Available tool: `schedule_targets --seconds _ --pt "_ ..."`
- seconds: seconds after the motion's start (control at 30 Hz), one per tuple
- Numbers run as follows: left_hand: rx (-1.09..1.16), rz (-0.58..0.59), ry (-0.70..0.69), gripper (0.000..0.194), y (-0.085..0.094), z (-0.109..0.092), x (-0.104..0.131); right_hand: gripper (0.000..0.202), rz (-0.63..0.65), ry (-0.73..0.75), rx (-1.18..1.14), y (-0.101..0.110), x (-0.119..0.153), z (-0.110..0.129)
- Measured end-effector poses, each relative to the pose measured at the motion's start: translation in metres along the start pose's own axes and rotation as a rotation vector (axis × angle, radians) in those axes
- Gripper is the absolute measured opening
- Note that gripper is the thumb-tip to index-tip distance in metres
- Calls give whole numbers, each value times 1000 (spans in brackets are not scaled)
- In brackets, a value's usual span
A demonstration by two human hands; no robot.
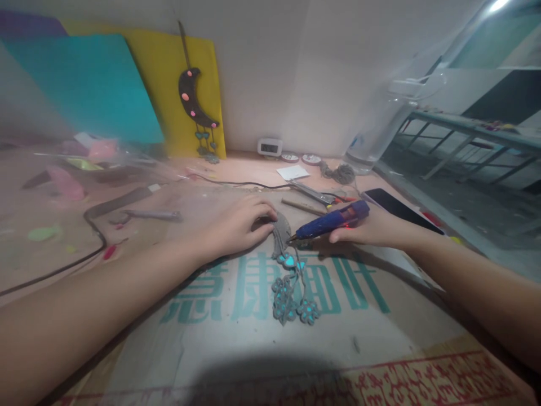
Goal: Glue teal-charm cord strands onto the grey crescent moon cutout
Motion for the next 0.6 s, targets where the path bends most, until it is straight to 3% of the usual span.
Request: schedule_targets --seconds 0.37,0.6 --pt "8 -5 4 15 2 -3 -1 34 47 4 -67 -7 -1 -1" --pt "2 4 12 15 2 -2 0 36 -2 -41 -21 -3 0 -9"
Point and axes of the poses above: each hand's wrist, its own x-axis away from the middle knuckle, its own y-axis out of the back of the hand, z = x × y, the point moved 10 cm from there along -x, towards the middle knuckle, and after that the axes turned 1 degree about z, right-handed, at the moved point
